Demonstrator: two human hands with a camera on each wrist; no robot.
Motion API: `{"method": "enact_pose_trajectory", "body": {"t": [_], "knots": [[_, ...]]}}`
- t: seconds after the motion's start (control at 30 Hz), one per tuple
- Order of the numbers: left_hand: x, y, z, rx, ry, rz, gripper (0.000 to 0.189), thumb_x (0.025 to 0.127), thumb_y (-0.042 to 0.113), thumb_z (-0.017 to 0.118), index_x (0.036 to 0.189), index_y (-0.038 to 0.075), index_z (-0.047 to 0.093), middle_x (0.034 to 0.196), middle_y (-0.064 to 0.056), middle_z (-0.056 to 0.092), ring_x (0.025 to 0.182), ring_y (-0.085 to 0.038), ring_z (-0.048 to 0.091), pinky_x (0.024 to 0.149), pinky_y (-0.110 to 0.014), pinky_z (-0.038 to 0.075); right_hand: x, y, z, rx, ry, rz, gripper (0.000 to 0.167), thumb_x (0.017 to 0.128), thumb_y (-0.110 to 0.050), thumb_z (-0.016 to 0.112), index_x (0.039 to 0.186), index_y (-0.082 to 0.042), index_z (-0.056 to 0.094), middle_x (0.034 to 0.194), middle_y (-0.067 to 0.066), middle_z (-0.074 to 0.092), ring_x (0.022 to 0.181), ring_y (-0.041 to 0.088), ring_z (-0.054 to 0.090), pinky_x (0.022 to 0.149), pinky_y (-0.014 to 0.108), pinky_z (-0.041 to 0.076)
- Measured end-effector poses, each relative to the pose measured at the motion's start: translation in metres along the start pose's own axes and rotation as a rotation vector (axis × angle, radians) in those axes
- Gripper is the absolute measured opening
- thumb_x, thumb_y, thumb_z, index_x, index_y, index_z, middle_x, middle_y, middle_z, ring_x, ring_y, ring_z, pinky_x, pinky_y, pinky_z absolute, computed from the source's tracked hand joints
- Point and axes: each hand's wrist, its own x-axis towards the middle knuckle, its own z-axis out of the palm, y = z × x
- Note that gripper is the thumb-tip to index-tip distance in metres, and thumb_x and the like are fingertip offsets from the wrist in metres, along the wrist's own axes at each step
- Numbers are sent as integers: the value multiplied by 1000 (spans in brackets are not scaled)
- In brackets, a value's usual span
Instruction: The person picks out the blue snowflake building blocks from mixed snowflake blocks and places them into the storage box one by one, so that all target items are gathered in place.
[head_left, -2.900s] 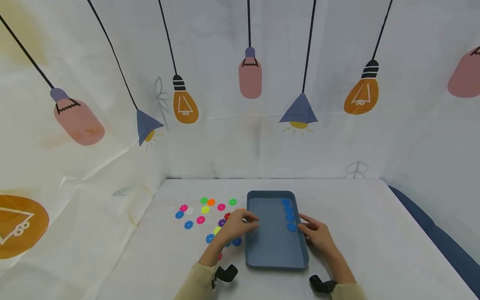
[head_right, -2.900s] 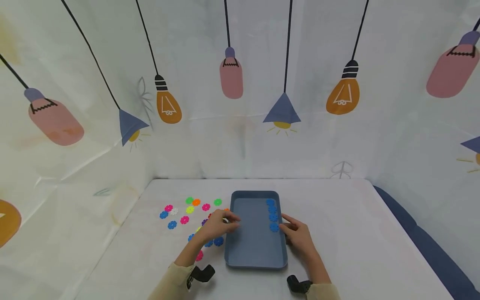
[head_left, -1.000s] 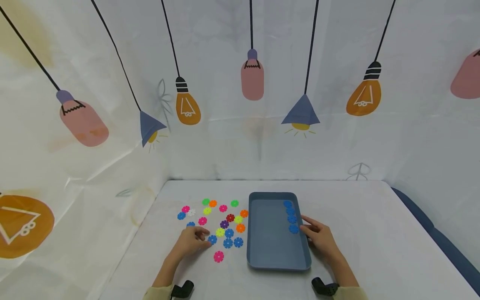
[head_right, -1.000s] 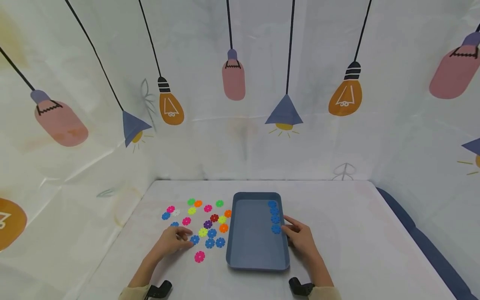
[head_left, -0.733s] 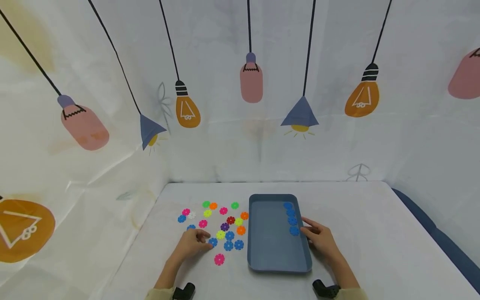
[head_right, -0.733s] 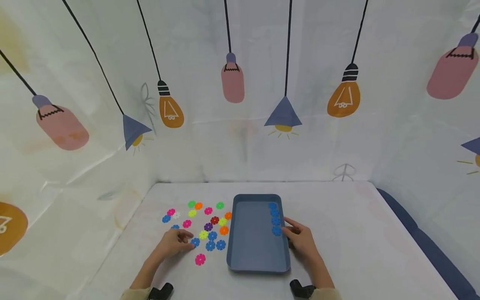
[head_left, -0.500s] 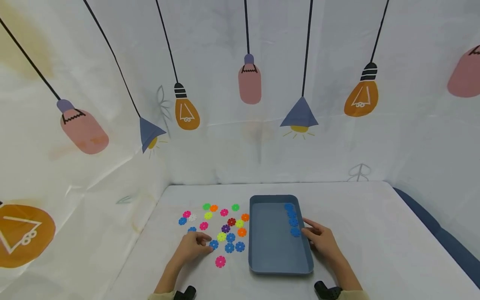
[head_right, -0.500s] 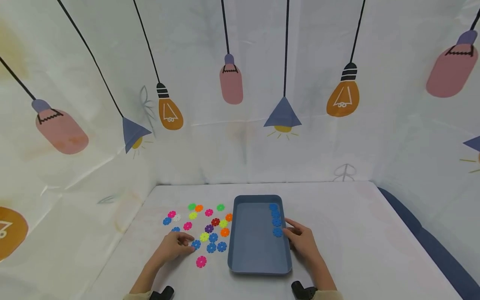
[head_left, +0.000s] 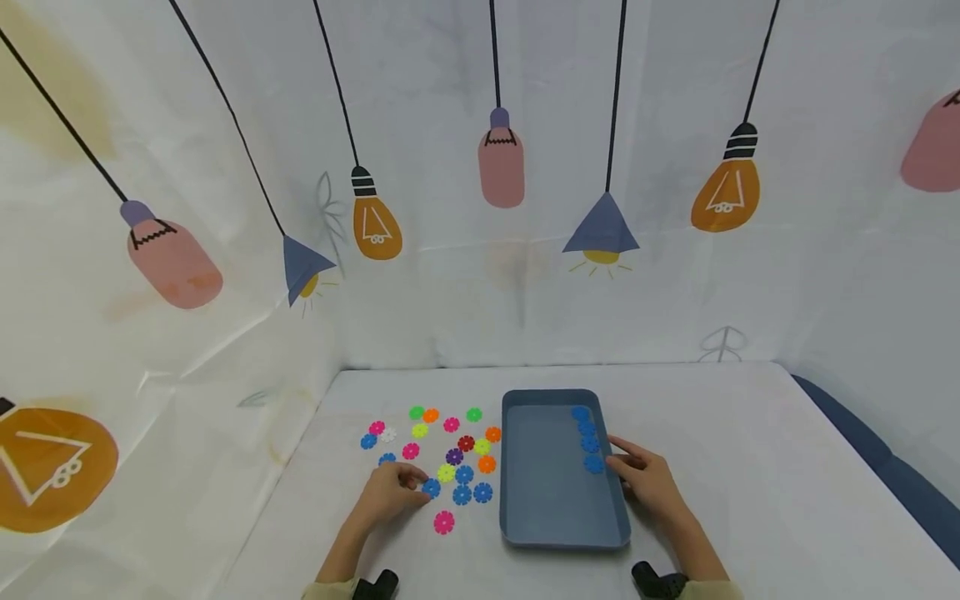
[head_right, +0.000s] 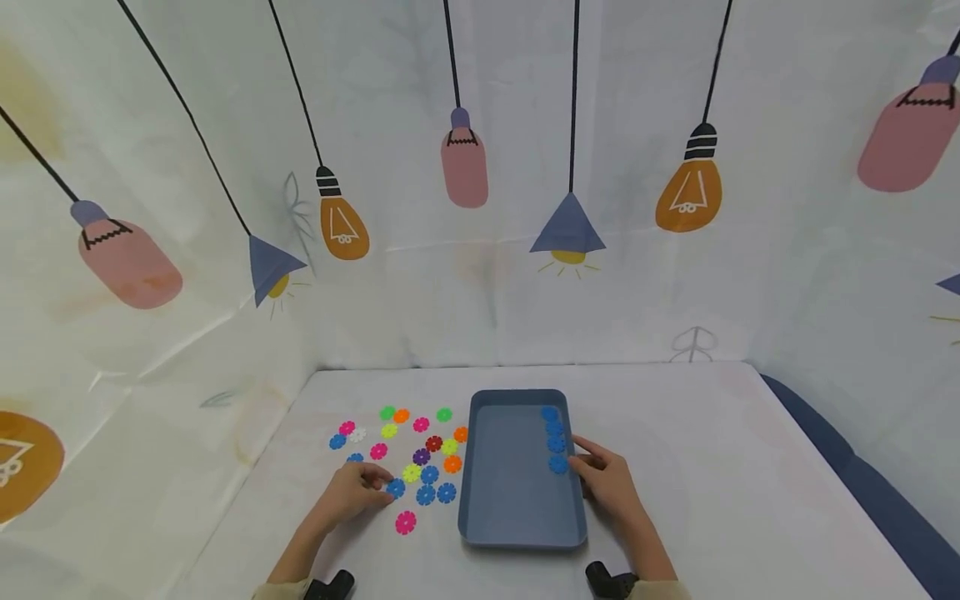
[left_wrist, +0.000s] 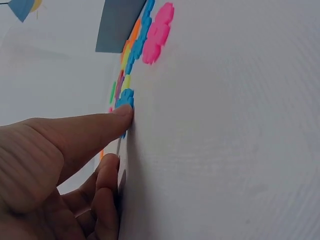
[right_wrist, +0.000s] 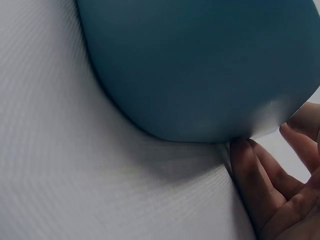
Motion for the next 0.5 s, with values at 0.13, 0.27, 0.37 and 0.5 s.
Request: {"method": "enact_pose_trajectory", "body": {"t": [0.13, 0.27, 0.37, 0.5], "knots": [[0, 4, 0, -24, 7, 3, 25, 74, 19, 85, 94, 9, 73, 79, -1, 62, 74, -19, 55, 66, -31, 52, 0, -1, 0, 5, -1, 9, 53, 92, -24, 68, 140, -6, 53, 117, 22, 64, 93, 24, 63, 66, 32, 51], [-1, 6, 1, -52, 2, -12, 21, 79, 19, 81, 92, 6, 71, 80, 0, 65, 73, -17, 59, 68, -32, 54, -2, -3, -1, -2, -3, 24, 54, 92, -25, 68, 140, -6, 53, 117, 22, 63, 92, 24, 62, 66, 32, 51], [-1, 5, 2, -78, -8, -27, 21, 83, 22, 79, 93, 5, 71, 80, -1, 66, 73, -16, 59, 68, -32, 54, -3, -4, -2, 4, -1, 37, 54, 91, -26, 69, 139, -6, 53, 117, 22, 64, 93, 24, 62, 66, 32, 51], [0, 7, -1, -107, -14, -42, 22, 84, 24, 78, 93, 5, 72, 82, -1, 67, 73, -17, 59, 67, -31, 54, -2, -4, -2, 13, -5, 38, 55, 91, -27, 69, 140, -6, 53, 117, 21, 63, 93, 24, 61, 67, 32, 51]]}}
